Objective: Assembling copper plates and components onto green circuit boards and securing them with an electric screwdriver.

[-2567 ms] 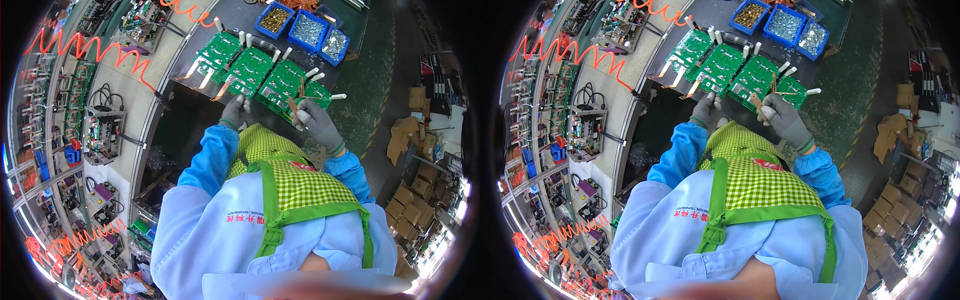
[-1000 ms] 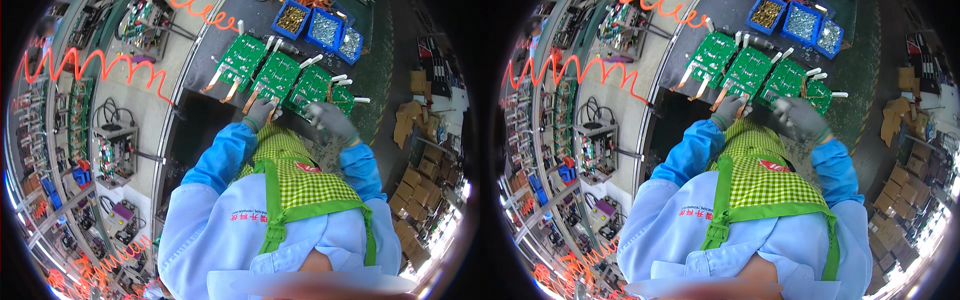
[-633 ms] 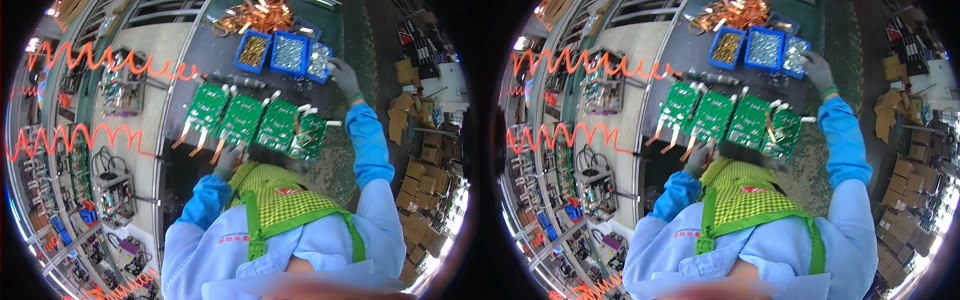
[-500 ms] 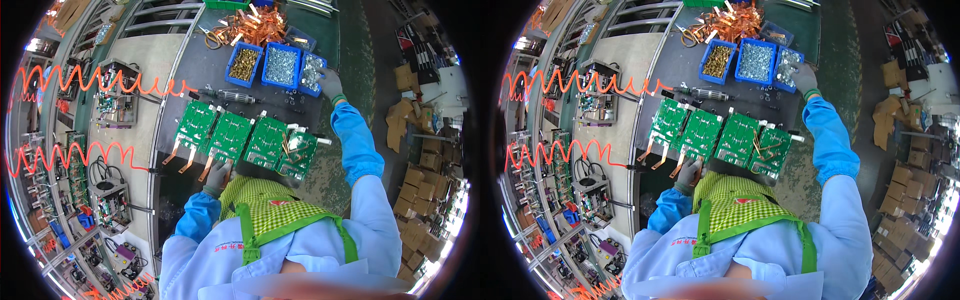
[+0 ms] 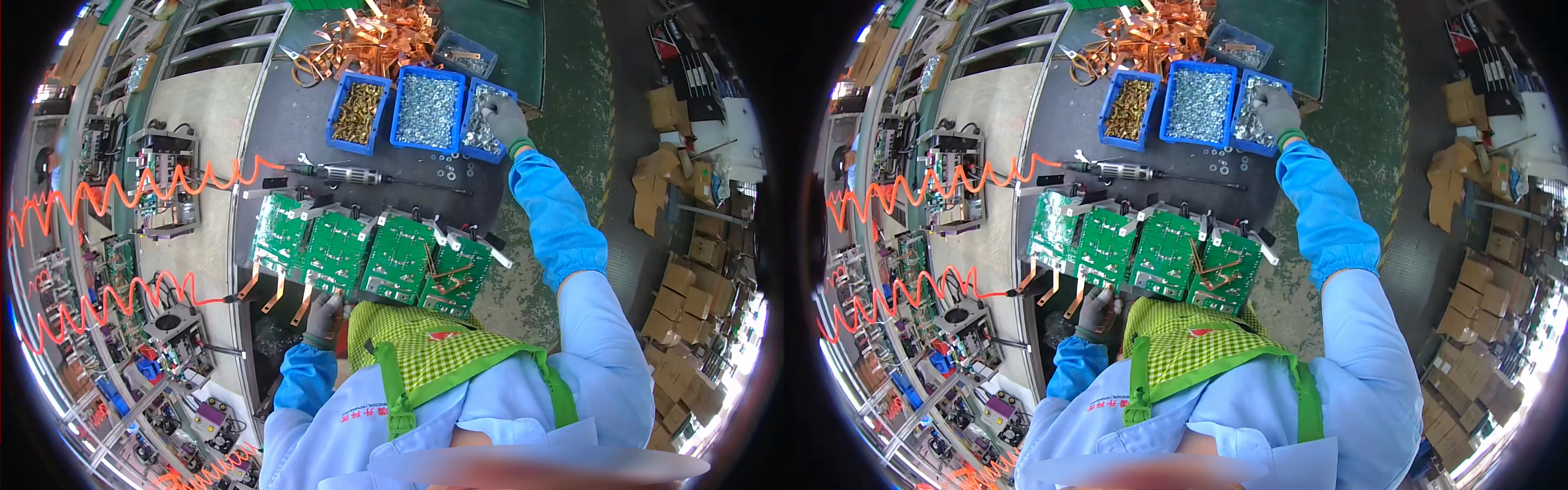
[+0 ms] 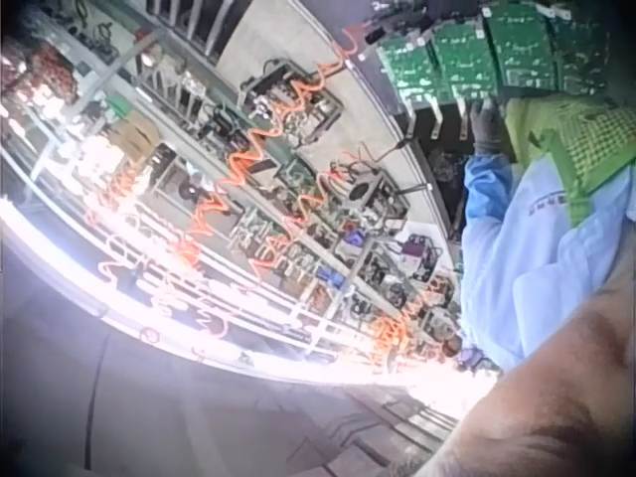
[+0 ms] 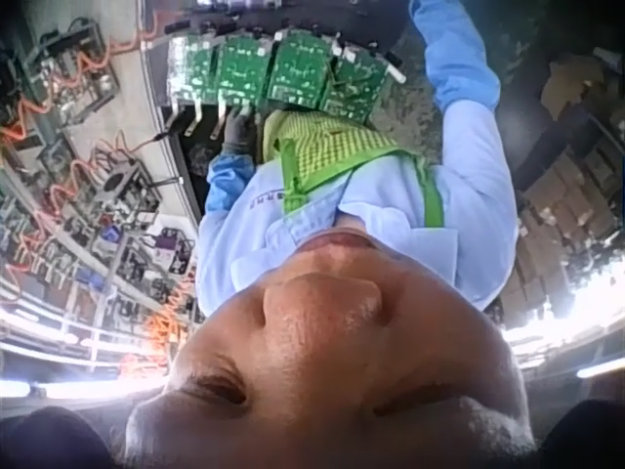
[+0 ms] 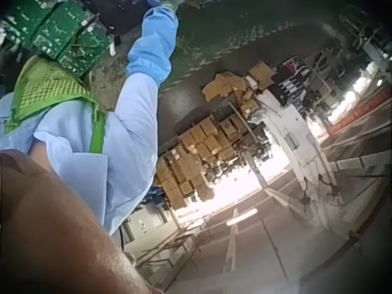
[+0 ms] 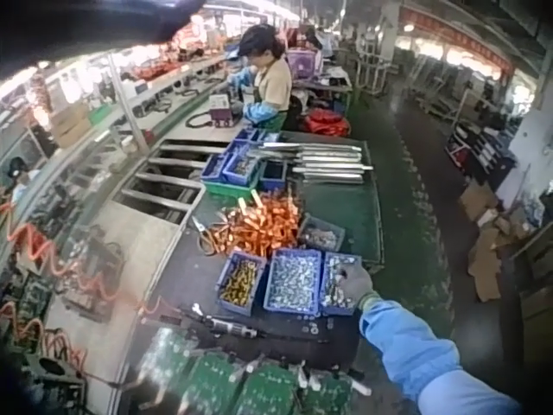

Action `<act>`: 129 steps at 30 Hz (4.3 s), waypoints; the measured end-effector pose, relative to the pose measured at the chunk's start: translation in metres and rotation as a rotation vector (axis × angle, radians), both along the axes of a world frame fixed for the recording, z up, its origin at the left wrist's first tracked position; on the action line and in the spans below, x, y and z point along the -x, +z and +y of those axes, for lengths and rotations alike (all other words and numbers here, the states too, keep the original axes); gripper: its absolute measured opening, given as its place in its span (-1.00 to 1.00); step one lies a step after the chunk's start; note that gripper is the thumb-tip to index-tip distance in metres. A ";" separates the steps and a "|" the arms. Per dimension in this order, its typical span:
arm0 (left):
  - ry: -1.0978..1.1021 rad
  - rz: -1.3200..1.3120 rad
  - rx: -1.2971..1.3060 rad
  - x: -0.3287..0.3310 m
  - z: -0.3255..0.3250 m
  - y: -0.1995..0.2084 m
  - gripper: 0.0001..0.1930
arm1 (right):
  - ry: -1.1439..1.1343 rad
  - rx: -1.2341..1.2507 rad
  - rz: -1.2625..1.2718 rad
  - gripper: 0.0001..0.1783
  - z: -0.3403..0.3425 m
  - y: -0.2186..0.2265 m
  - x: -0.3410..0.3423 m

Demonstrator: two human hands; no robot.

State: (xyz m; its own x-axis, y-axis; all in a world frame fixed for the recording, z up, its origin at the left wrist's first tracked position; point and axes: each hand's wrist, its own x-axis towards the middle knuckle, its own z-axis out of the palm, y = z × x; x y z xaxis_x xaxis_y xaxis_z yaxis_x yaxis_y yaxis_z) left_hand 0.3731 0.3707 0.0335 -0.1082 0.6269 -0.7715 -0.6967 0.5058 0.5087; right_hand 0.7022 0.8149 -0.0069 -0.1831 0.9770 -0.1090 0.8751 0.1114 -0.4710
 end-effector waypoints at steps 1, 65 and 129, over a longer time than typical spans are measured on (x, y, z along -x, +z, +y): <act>0.007 0.013 0.032 0.000 0.001 0.002 -0.79 | 0.009 -0.024 0.063 -0.77 0.003 0.004 -0.006; -0.273 -0.169 -0.138 0.022 0.007 -0.026 -0.76 | 0.471 0.170 0.404 -0.81 -0.356 0.072 0.203; -0.249 -0.053 -0.261 0.018 0.005 -0.045 -0.81 | 0.353 -0.062 0.174 -0.77 -0.376 0.071 0.222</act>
State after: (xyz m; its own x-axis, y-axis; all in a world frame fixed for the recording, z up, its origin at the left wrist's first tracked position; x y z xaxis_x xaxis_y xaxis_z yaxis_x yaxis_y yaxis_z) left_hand 0.3552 0.3756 -0.0113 0.1087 0.8057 -0.5823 -0.5975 0.5211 0.6095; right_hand 0.4801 0.4386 0.0640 -0.5191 0.8547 0.0107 0.6856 0.4238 -0.5918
